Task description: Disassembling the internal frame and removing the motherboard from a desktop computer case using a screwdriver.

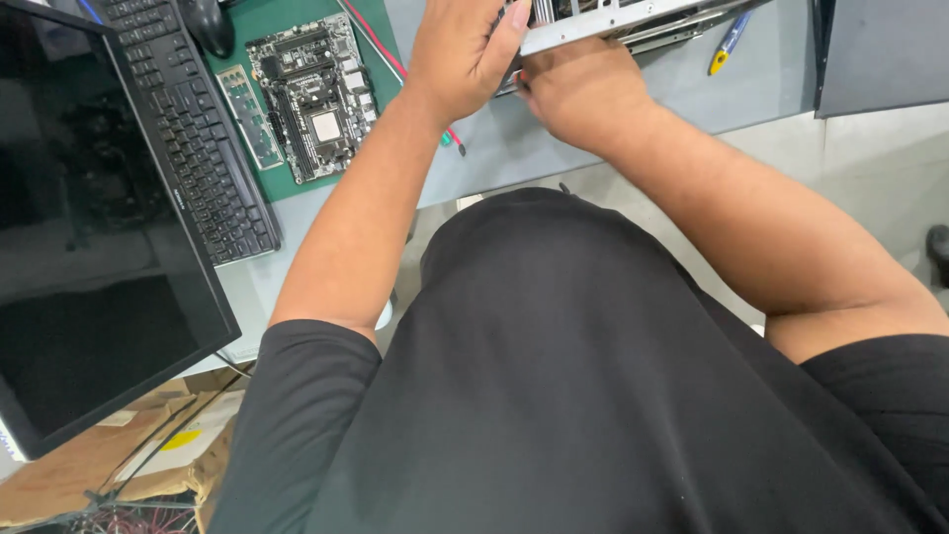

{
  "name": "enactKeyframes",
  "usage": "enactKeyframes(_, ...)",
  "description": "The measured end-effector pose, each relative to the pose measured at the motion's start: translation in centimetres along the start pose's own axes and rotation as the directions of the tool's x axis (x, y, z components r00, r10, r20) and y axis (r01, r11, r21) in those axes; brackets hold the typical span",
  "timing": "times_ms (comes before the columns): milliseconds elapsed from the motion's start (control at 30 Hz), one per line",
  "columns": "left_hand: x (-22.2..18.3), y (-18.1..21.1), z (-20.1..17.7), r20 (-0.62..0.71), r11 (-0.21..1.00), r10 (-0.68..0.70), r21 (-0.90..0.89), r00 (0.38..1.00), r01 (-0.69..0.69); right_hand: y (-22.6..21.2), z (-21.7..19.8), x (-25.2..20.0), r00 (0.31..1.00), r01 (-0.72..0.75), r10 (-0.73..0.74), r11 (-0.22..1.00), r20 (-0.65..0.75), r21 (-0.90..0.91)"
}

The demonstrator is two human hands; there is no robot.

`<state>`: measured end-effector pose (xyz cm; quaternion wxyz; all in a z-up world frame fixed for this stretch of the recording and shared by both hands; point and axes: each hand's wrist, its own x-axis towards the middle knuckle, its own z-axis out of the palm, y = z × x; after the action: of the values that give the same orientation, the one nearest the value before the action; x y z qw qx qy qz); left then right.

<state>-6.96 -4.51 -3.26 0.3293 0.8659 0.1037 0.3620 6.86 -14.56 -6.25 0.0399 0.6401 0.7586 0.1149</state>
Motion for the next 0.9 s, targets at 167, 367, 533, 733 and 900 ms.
enactKeyframes(167, 0.0, 0.0, 0.1, -0.026, 0.999, 0.002, 0.035, 1.0, -0.001, -0.4, -2.8, 0.4, 0.912, -0.087, -0.009, 0.973, 0.411, 0.215)
enactKeyframes(367, 0.7, 1.2, -0.4, -0.022, 0.999, 0.039, -0.002, 0.999, -0.039, -0.4, -0.4, 0.4, 0.987, -0.131, 0.123, 0.989, 0.101, 0.071)
enactKeyframes(533, 0.5, 1.2, -0.1, -0.027, 0.999, -0.036, -0.005, 0.999, 0.036, -0.1, -2.5, -0.2, 0.952, -0.094, -0.021, 0.928, 0.305, 0.36)
enactKeyframes(733, 0.6, 2.0, -0.4, -0.004, 0.998, -0.067, 0.006, 0.998, 0.067, -1.1, -1.1, 0.3, 0.927, -0.151, 0.101, 0.982, 0.361, 0.113)
enactKeyframes(900, 0.5, 1.7, 0.0, -0.032, 0.999, -0.054, 0.009, 0.998, 0.054, -0.3, -3.3, 0.4, 0.913, -0.17, -0.004, 0.905, 0.408, 0.389)
